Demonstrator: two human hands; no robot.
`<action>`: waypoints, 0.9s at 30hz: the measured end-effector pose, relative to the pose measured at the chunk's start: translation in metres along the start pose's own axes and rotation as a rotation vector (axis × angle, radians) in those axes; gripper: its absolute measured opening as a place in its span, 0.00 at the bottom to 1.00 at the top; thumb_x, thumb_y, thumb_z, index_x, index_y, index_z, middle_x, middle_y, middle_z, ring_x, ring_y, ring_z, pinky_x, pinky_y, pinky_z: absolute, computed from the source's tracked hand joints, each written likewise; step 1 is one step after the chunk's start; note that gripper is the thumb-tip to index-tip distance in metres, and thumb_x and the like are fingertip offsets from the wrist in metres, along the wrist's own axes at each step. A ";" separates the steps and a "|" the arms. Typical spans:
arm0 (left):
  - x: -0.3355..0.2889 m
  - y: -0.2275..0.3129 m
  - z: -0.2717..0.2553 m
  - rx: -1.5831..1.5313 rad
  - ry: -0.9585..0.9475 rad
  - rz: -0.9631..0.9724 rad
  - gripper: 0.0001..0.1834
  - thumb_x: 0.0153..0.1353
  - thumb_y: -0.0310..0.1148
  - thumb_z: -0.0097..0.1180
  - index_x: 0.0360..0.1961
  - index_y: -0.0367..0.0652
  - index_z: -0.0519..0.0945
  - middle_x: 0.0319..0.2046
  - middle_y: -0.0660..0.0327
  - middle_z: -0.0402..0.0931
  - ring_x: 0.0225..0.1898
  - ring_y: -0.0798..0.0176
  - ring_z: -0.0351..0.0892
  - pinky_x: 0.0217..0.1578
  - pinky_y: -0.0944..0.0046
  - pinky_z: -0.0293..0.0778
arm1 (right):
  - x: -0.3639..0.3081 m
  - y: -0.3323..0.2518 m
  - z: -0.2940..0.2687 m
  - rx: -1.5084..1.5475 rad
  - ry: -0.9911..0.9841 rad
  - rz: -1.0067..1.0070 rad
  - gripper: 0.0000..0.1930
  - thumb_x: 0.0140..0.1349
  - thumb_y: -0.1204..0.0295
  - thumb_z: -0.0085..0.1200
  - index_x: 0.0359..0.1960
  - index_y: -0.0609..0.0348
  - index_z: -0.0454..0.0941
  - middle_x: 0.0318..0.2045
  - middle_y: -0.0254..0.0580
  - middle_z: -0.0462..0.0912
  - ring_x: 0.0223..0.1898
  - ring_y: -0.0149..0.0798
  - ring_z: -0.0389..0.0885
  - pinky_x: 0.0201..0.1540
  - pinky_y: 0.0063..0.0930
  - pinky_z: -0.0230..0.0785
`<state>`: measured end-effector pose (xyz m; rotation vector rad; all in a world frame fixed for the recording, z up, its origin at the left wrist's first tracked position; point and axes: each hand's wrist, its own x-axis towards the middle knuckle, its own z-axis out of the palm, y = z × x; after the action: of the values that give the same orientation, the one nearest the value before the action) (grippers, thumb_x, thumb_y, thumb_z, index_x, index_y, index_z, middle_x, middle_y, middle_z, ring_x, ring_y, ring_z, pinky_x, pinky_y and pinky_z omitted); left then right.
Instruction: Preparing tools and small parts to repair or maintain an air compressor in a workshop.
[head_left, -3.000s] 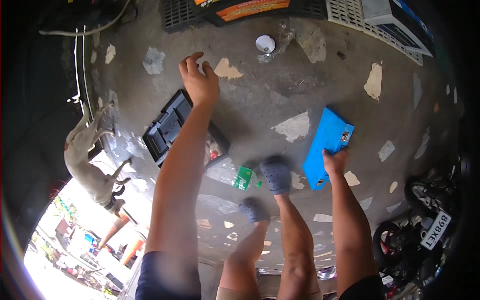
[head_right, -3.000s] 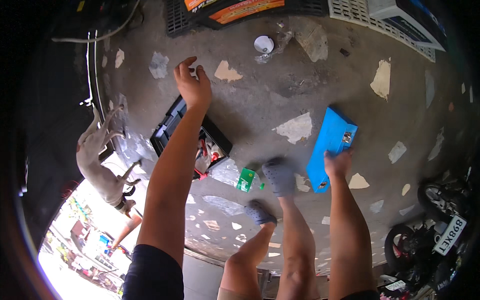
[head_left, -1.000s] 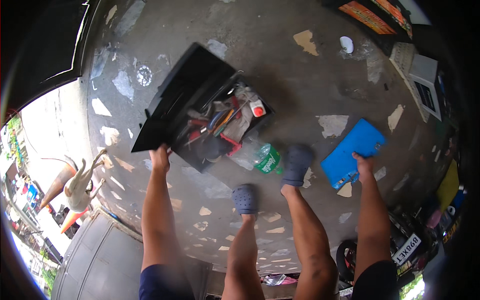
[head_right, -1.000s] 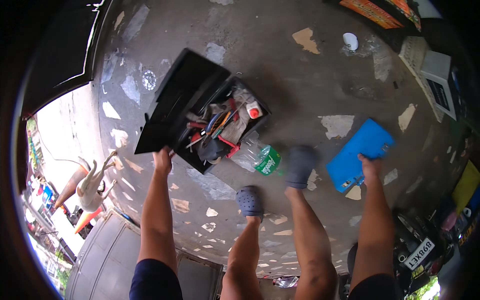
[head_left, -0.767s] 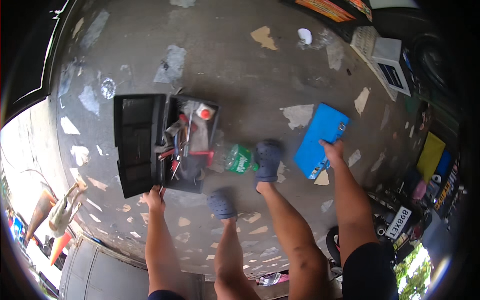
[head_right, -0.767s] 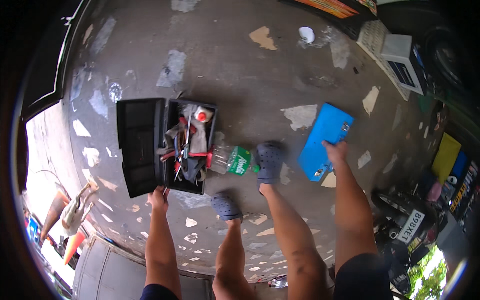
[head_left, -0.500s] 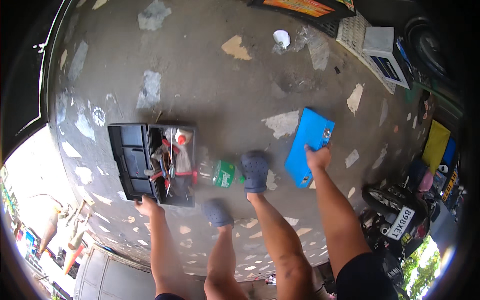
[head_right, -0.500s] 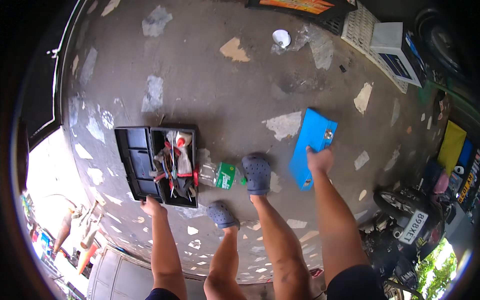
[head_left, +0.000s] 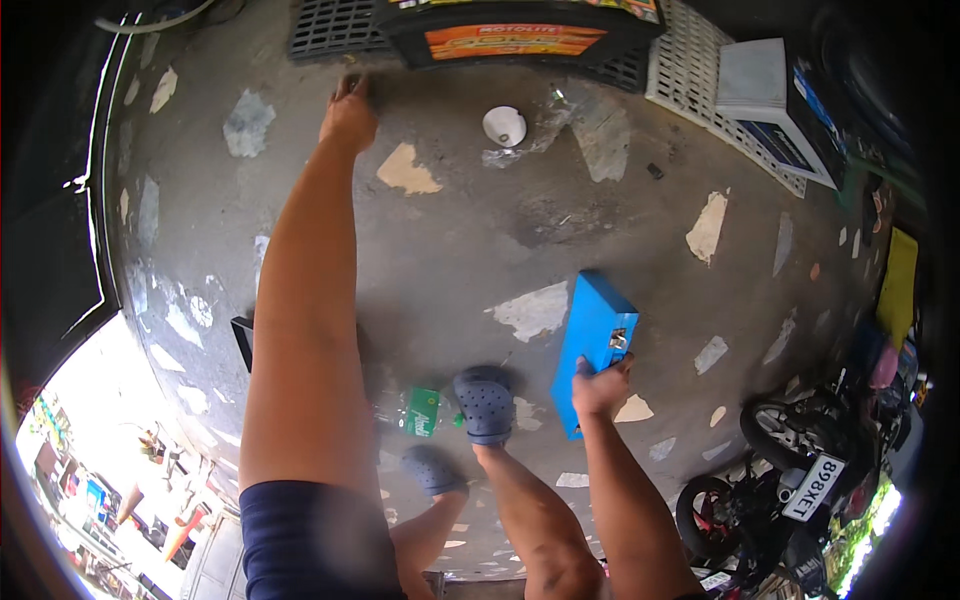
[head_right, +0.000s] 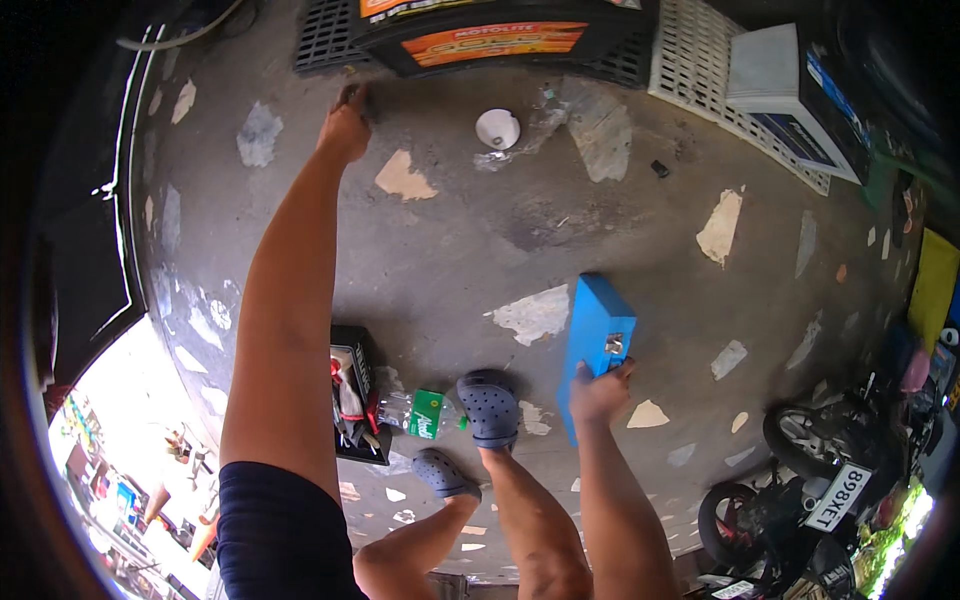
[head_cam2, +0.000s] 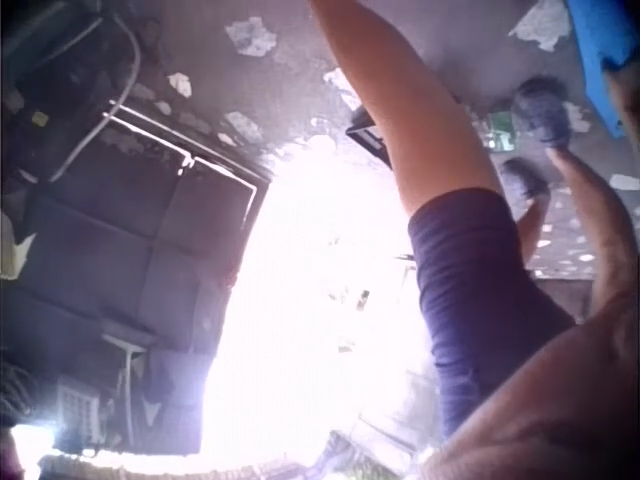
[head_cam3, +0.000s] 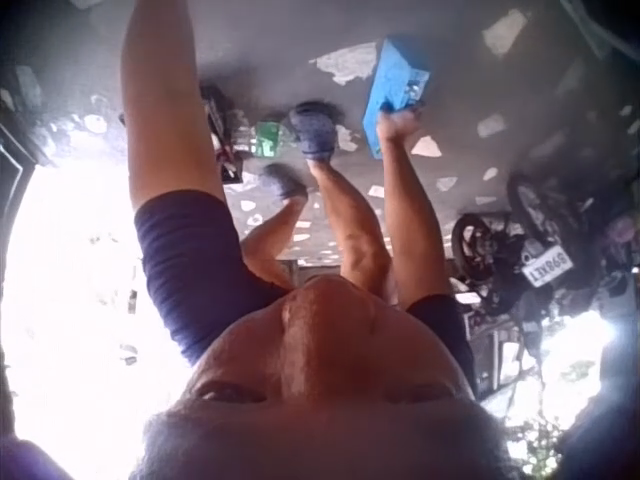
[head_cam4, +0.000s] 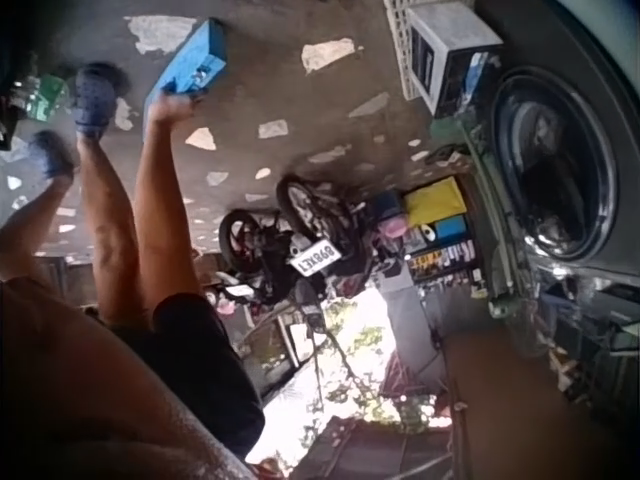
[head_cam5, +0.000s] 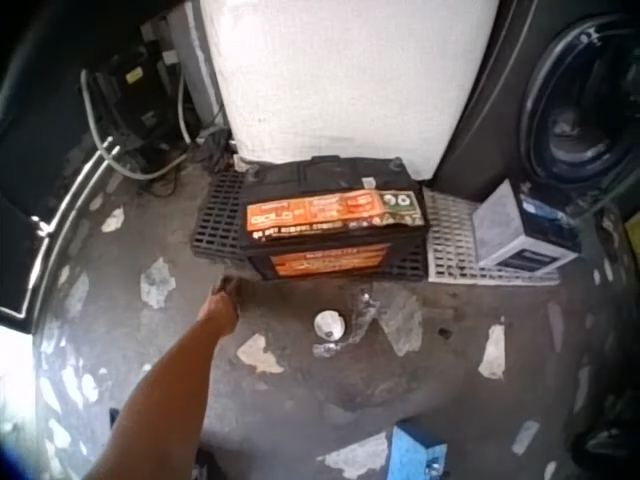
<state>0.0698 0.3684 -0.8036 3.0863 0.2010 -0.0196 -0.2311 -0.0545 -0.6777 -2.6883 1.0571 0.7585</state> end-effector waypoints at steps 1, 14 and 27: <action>-0.014 0.019 0.000 -0.102 -0.083 -0.069 0.28 0.61 0.27 0.51 0.65 0.50 0.68 0.65 0.52 0.63 0.67 0.44 0.59 0.60 0.48 0.69 | 0.007 0.006 -0.007 -0.038 -0.003 0.021 0.35 0.50 0.61 0.68 0.55 0.64 0.61 0.45 0.61 0.79 0.45 0.62 0.80 0.49 0.52 0.72; -0.167 0.039 -0.045 -0.404 0.004 -0.211 0.16 0.58 0.19 0.48 0.48 0.38 0.77 0.43 0.50 0.76 0.43 0.49 0.79 0.44 0.54 0.75 | 0.009 0.021 -0.003 -0.110 -0.016 -0.096 0.33 0.52 0.60 0.67 0.53 0.64 0.64 0.48 0.60 0.77 0.47 0.61 0.80 0.49 0.50 0.73; -0.577 -0.050 -0.145 -0.611 0.243 -1.028 0.25 0.57 0.36 0.66 0.51 0.31 0.76 0.51 0.47 0.75 0.52 0.47 0.75 0.55 0.55 0.69 | 0.030 0.044 0.010 -0.046 0.183 -0.329 0.29 0.47 0.61 0.72 0.45 0.68 0.75 0.38 0.60 0.83 0.41 0.57 0.84 0.43 0.45 0.74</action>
<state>-0.5072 0.3509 -0.6518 2.0748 1.4347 0.3075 -0.2461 -0.1014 -0.6998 -2.9097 0.6063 0.4901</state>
